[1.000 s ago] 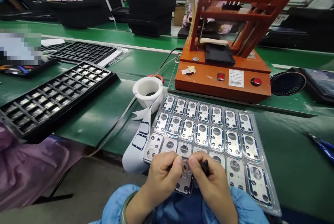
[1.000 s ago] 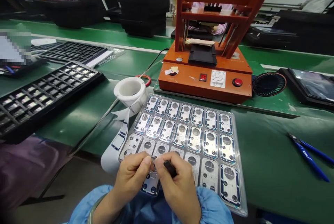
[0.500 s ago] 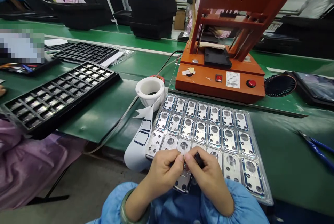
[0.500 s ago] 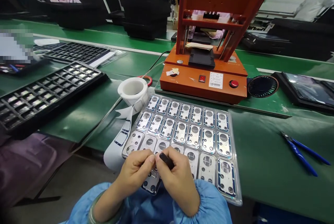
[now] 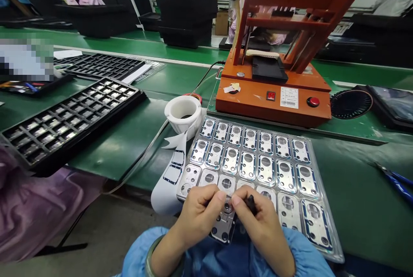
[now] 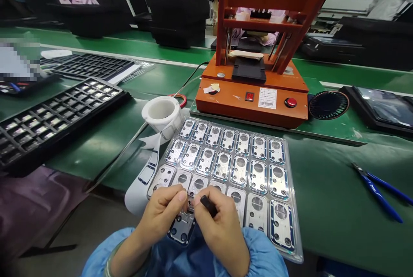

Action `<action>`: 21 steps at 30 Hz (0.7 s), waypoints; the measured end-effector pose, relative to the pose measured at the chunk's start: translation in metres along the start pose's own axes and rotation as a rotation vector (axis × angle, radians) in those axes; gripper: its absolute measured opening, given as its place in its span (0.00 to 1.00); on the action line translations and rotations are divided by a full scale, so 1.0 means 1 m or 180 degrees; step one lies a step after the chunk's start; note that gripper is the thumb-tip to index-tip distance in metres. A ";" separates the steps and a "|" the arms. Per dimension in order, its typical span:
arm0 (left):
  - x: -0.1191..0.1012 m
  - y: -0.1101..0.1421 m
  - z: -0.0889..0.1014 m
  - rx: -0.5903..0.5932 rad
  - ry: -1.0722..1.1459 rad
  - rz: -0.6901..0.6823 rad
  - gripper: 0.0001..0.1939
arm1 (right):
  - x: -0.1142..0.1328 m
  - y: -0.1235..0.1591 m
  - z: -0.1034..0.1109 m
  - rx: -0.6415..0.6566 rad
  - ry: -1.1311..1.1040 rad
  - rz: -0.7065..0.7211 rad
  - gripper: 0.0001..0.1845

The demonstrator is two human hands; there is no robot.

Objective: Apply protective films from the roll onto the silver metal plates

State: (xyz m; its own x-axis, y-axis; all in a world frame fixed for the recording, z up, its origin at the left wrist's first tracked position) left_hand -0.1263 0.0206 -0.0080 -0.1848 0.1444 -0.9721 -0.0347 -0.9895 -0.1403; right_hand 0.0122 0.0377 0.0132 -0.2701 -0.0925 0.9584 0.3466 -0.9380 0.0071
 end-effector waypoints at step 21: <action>0.001 -0.007 0.002 -0.0382 -0.0009 -0.0120 0.32 | -0.015 -0.010 -0.008 0.0030 -0.0153 0.0253 0.27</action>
State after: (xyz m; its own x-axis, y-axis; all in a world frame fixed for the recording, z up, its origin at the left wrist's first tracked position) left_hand -0.1285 0.0273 -0.0078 -0.1885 0.1813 -0.9652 0.0761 -0.9772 -0.1984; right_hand 0.0053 0.0455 -0.0034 -0.1980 -0.1503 0.9686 0.3737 -0.9251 -0.0671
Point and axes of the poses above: each hand's wrist, its own y-axis away from the middle knuckle, its own z-axis out of the back of the hand, x = y × z, the point moved 3 cm from there along -y, towards the middle knuckle, and after that the axes turned 3 degrees about -z, right-handed, at the moved point
